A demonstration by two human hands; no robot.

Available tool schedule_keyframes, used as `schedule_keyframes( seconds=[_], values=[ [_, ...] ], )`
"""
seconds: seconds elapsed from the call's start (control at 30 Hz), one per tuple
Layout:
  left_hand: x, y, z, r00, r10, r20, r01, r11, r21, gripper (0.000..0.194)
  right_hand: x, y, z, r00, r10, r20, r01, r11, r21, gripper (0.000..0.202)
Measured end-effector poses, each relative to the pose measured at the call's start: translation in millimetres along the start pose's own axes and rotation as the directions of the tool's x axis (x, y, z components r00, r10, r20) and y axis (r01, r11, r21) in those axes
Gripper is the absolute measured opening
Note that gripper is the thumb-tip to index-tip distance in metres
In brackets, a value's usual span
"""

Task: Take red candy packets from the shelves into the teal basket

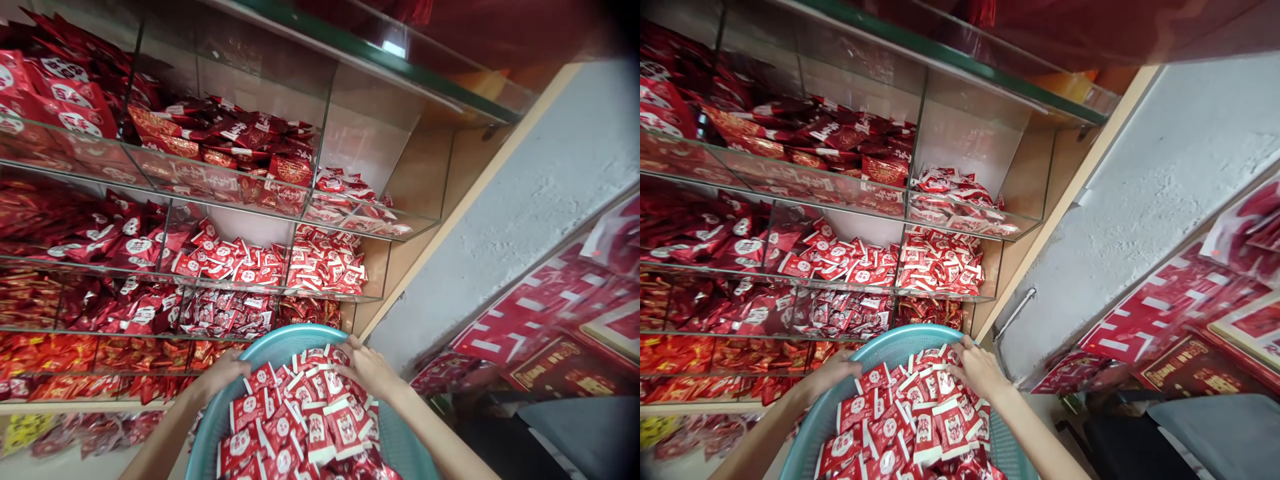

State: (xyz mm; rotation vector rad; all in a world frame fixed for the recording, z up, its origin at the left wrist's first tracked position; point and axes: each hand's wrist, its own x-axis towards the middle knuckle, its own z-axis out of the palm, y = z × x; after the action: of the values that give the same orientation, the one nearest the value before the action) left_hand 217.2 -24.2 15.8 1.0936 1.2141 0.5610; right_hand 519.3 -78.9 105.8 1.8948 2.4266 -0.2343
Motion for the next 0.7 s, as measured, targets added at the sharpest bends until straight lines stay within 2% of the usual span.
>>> schedule_keyframes(
  seconds=[0.13,0.23,0.33,0.43,0.57,0.7],
  values=[
    [0,-2,0.2,1.000,0.016,0.008,-0.016,1.000,-0.005,0.015,4,-13,-38,0.979,-0.049,-0.199,0.066,0.995,0.077,0.037],
    [-1,1,1.4,1.000,0.021,0.012,-0.021,1.000,0.003,0.017,19,-23,-74,0.910,-0.081,-0.407,0.135,0.985,0.105,0.033],
    [-2,3,2.6,0.999,0.029,0.018,-0.029,1.000,-0.005,0.013,45,-29,-103,0.845,-0.040,-0.534,0.103,0.991,0.089,0.030],
    [0,1,2.3,0.999,0.042,0.013,-0.041,0.999,-0.025,0.013,77,-39,-122,0.830,0.034,-0.557,-0.017,0.999,0.035,0.032],
    [5,-5,1.1,0.999,0.046,0.012,-0.045,0.997,-0.068,0.017,113,-66,-134,0.830,0.121,-0.544,-0.192,0.978,-0.076,0.038],
    [3,-5,1.3,0.998,0.055,0.002,-0.055,0.996,-0.070,0.011,136,-90,-140,0.885,0.175,-0.431,-0.244,0.964,-0.109,0.041]
  ],
)
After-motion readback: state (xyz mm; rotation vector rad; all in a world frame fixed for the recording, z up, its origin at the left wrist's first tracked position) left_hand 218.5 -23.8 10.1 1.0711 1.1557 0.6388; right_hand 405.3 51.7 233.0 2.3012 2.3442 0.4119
